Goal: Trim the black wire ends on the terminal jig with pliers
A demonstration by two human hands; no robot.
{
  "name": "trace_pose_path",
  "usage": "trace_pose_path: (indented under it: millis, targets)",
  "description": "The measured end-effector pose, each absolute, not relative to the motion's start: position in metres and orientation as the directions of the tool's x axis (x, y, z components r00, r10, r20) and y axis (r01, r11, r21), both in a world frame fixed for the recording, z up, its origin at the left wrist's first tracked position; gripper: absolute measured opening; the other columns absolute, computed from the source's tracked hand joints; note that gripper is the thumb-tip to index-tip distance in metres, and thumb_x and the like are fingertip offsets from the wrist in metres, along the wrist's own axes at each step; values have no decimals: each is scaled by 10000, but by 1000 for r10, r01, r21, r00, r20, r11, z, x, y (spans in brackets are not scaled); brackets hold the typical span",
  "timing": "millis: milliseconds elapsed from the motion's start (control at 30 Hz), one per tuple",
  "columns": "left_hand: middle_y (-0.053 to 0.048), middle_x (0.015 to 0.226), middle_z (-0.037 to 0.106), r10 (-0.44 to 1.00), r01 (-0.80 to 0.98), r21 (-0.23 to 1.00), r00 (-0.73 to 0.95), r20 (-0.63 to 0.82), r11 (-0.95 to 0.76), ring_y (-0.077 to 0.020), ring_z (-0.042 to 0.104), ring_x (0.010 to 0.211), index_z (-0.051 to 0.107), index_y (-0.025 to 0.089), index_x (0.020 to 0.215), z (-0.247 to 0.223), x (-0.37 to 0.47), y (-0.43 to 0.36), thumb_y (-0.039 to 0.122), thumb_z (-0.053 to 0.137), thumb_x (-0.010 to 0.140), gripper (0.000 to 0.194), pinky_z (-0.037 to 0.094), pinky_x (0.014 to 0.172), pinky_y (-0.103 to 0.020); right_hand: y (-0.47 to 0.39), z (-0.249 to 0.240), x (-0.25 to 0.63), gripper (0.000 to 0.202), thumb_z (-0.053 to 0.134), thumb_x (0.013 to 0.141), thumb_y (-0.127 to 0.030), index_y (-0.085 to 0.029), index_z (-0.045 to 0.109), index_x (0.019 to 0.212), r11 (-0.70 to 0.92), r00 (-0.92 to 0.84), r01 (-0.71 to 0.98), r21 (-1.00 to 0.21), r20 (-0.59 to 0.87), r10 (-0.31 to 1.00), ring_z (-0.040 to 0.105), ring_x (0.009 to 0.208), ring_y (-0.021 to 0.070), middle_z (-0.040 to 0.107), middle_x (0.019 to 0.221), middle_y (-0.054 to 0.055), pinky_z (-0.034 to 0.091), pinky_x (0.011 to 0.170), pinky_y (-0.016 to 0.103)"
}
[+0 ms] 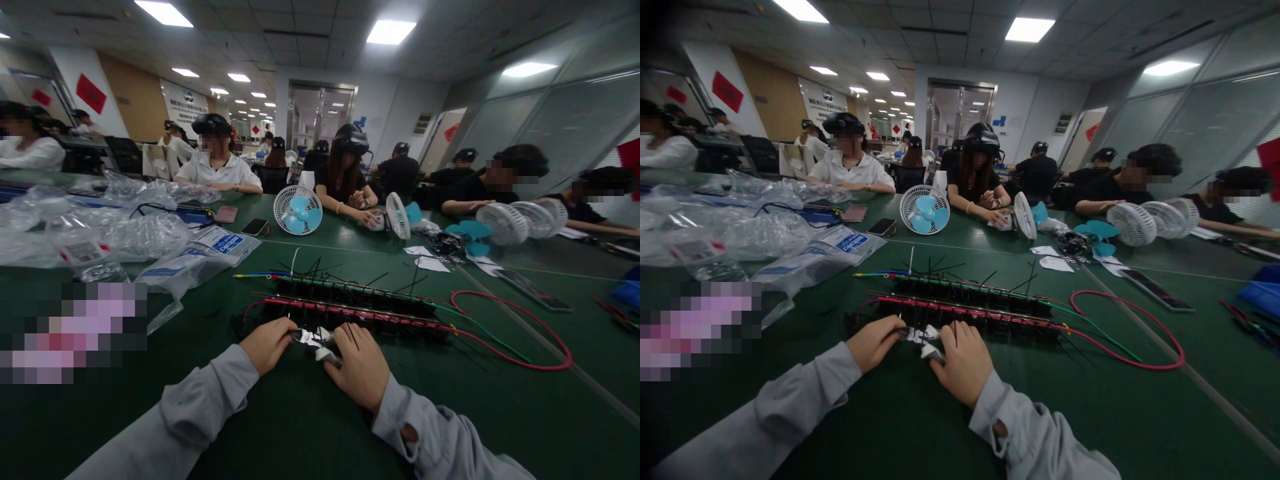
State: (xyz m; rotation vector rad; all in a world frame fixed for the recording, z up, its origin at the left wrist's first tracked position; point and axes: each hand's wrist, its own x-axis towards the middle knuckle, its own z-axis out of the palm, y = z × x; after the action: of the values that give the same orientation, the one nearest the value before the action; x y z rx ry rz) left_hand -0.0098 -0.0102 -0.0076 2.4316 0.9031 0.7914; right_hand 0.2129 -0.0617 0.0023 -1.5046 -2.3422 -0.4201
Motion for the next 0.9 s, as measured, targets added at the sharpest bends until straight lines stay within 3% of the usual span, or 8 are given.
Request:
trace_pose_path:
  millis: [900]
  targets:
    - [-50, 855, 583, 684, 451, 544, 632, 365, -707, -171, 566, 798, 525, 155, 928, -8, -10, -11, 105, 389, 863, 159, 471, 760, -297, -60, -2, 212, 236, 604, 681, -324, -187, 481, 828, 395, -378, 917, 59, 443, 813, 458, 764, 195, 530, 848, 54, 345, 690, 314]
